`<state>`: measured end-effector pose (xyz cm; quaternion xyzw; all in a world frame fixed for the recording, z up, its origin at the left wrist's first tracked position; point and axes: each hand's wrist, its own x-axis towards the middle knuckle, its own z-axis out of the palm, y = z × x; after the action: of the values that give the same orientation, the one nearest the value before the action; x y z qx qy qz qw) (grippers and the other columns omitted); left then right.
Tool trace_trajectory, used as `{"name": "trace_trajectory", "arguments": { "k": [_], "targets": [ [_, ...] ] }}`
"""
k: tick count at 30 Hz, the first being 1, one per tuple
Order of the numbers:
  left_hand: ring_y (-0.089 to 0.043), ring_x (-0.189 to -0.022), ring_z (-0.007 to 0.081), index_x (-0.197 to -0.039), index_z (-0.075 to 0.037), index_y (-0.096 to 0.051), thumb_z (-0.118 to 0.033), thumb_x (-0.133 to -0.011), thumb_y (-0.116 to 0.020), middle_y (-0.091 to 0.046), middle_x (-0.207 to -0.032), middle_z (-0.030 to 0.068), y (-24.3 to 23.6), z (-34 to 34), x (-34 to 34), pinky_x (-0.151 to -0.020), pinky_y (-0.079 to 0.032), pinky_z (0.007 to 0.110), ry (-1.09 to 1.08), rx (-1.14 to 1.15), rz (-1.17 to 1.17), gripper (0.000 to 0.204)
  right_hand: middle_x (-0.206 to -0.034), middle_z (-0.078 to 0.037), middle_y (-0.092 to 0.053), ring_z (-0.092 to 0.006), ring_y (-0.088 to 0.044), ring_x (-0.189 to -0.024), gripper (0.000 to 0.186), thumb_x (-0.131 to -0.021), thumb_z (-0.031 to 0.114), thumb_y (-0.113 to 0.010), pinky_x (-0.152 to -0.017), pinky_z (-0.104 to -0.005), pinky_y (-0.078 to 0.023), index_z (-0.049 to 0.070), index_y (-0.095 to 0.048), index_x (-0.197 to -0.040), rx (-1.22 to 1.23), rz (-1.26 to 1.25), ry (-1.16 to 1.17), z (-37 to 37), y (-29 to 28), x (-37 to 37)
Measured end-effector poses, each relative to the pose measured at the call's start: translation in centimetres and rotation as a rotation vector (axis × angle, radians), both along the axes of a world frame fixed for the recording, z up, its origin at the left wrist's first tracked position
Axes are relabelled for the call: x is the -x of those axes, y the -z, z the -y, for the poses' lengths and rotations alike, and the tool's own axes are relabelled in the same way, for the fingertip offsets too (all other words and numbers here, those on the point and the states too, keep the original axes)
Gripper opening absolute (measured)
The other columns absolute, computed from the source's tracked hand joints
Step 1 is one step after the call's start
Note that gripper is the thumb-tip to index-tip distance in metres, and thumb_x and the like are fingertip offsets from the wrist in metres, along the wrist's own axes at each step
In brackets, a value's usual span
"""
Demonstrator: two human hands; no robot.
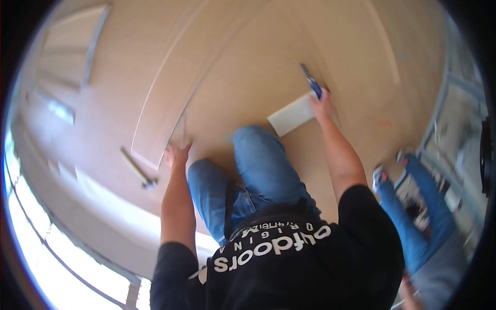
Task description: The person installs laminate flooring by fitting panels together, using a hammer and a tapping block to secure them, and marking a panel with a pencil and square for cutting.
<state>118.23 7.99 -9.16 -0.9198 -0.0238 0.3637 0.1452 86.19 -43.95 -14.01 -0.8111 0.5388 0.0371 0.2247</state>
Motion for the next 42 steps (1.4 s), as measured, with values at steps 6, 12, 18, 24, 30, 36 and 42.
{"name": "trace_trajectory", "arguments": {
  "k": [6,12,18,24,30,36,42],
  "targets": [
    [-0.05,-0.136,0.0397,-0.148,0.002,-0.042,-0.061,-0.077,-0.082,-0.049,-0.148,0.0218,-0.6,-1.5,-2.4,-0.112,-0.044,0.047,0.033,0.222,0.087,0.103,-0.099,-0.027,-0.072,-0.0437,-0.069,-0.093,0.065,-0.08,0.053,-0.083,-0.081,-0.0495,-0.054,-0.003,-0.064,-0.106,-0.21,-0.09,0.057,-3.3,3.5,2.3],
    [-0.05,-0.135,0.0379,-0.138,0.001,-0.046,-0.054,-0.078,-0.083,-0.053,-0.139,0.0188,-0.9,-3.2,-0.8,-0.107,-0.05,0.047,-0.085,0.315,0.02,0.089,-0.094,-0.012,-0.07,-0.0269,-0.065,-0.083,0.044,-0.092,0.039,-0.078,-0.081,-0.0414,-0.053,-0.001,-0.064,-0.106,-0.243,-0.013,-0.024,-3.3,0.9,3.0],
    [-0.054,-0.13,0.032,-0.132,-0.002,-0.049,-0.046,-0.074,-0.087,-0.055,-0.131,0.0149,-1.7,-9.0,0.7,-0.106,-0.052,0.044,0.067,0.358,0.084,0.082,-0.1,0.001,-0.063,-0.0117,-0.057,-0.09,0.037,-0.1,0.028,-0.071,-0.082,-0.0307,-0.048,0.0,-0.065,-0.123,-0.786,0.199,0.219,-1.4,-6.9,0.1],
    [-0.056,-0.127,0.0338,-0.132,-0.003,-0.051,-0.05,-0.078,-0.083,-0.057,-0.131,0.0157,-5.0,-20.6,5.6,-0.106,-0.05,0.045,0.118,0.298,0.022,0.079,-0.091,0.003,-0.06,-0.008,-0.053,-0.078,0.032,-0.1,0.021,-0.071,-0.069,-0.027,-0.045,-0.002,-0.065,-0.121,-0.426,0.362,-0.267,-4.6,-15.4,-9.3],
    [-0.055,-0.129,0.0394,-0.131,0.007,-0.049,-0.057,-0.084,-0.074,-0.057,-0.132,0.0247,-6.4,-33.5,22.2,-0.11,-0.047,0.045,-0.619,0.314,0.211,0.083,-0.096,0.003,-0.061,-0.008,-0.055,-0.082,0.027,-0.1,0.021,-0.072,-0.072,-0.0277,-0.046,0.003,-0.064,-0.119,-0.735,0.589,-0.27,-19.1,-20.4,-23.8],
    [-0.064,-0.119,0.0424,-0.113,0.014,-0.068,-0.057,-0.087,-0.072,-0.068,-0.12,0.0332,-5.9,-35.8,28.9,-0.103,-0.05,0.047,-1.357,0.49,0.393,0.076,-0.076,0.005,-0.059,-0.0096,-0.054,-0.068,0.021,-0.095,0.026,-0.076,-0.063,-0.0303,-0.045,0.008,-0.067,-0.091,-0.836,0.376,-0.715,-47.0,-13.8,-33.1],
    [-0.063,-0.121,0.0429,-0.119,0.017,-0.066,-0.059,-0.088,-0.071,-0.065,-0.122,0.0369,-5.0,-37.0,27.8,-0.103,-0.049,0.047,-1.418,0.633,0.309,0.082,-0.09,-0.025,-0.072,-0.0416,-0.071,-0.086,0.036,-0.091,0.035,-0.075,-0.075,-0.0498,-0.054,0.001,-0.066,-0.1,-0.589,0.15,-0.989,-65.1,-10.9,-31.7]
  ]
}}
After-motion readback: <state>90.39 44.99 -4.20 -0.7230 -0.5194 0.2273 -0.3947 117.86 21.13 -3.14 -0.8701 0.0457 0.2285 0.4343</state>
